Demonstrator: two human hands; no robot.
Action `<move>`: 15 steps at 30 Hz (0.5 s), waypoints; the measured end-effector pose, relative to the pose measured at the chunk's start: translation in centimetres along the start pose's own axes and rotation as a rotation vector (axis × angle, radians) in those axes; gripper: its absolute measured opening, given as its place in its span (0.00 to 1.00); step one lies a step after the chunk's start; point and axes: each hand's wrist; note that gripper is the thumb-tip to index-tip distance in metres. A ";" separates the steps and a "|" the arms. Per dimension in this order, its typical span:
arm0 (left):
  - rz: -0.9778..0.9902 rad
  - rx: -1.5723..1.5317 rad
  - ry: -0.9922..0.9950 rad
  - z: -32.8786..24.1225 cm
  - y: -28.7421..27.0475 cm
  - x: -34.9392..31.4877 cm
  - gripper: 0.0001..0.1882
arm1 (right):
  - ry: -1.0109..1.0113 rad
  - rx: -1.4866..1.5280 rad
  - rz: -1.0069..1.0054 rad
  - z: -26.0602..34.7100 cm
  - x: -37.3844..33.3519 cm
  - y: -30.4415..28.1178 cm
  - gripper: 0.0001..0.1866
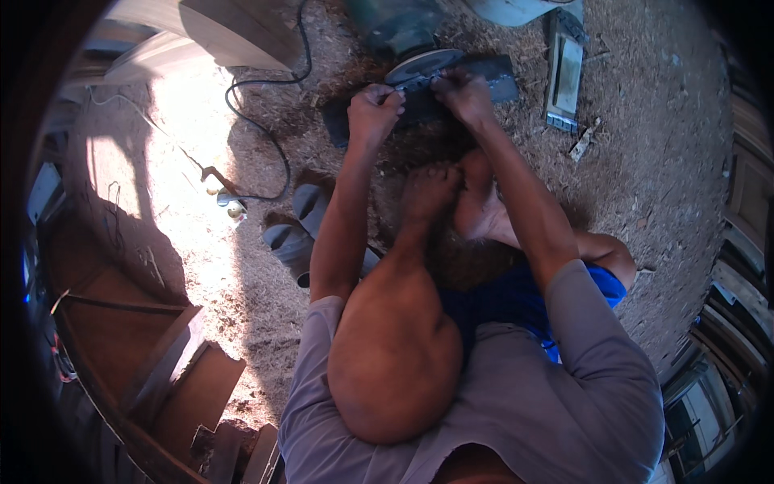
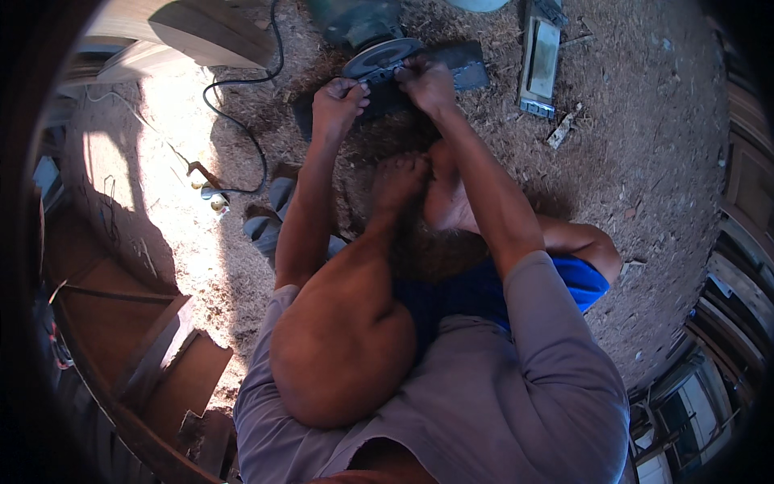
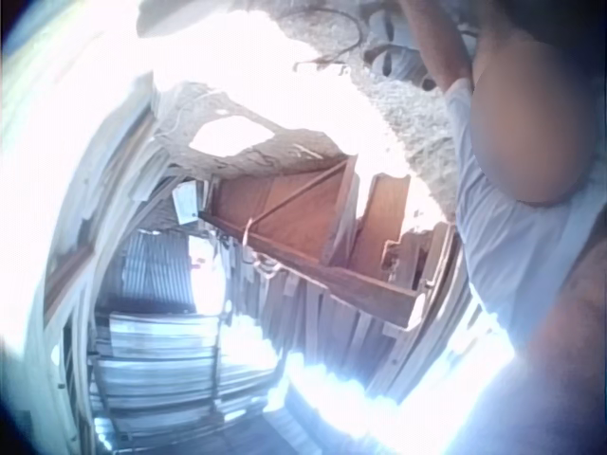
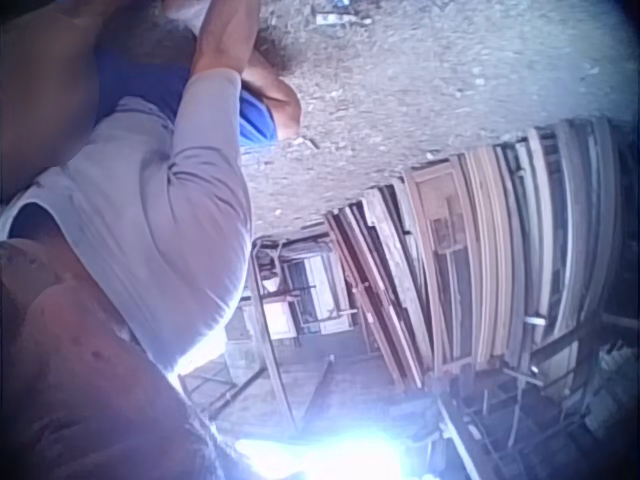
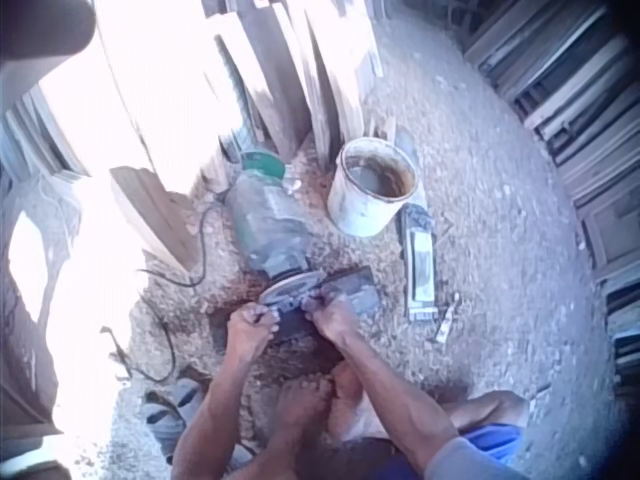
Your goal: The person sharpens a small metal plate using a bench grinder, dipping the plate into a container of water to cool it down and checking the edge by hand.
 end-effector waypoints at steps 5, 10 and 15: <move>-0.015 -0.101 -0.021 0.1 0.1 -0.1 0.09 | -0.044 0.035 -0.003 -0.9 0.2 0.3 0.09; 0.016 -0.144 -0.031 0.1 0.5 0.3 0.10 | -0.024 -0.001 -0.045 -1.6 0.8 0.8 0.08; 0.041 -0.202 -0.046 0.3 0.7 0.5 0.10 | 0.042 0.178 -0.068 -2.1 1.0 1.2 0.11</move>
Point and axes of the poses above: each hand's wrist, its own x-axis towards the middle knuckle, its own y-axis out of the palm, z = x × y, and after that the axes turned 15 degrees about -z, right-handed
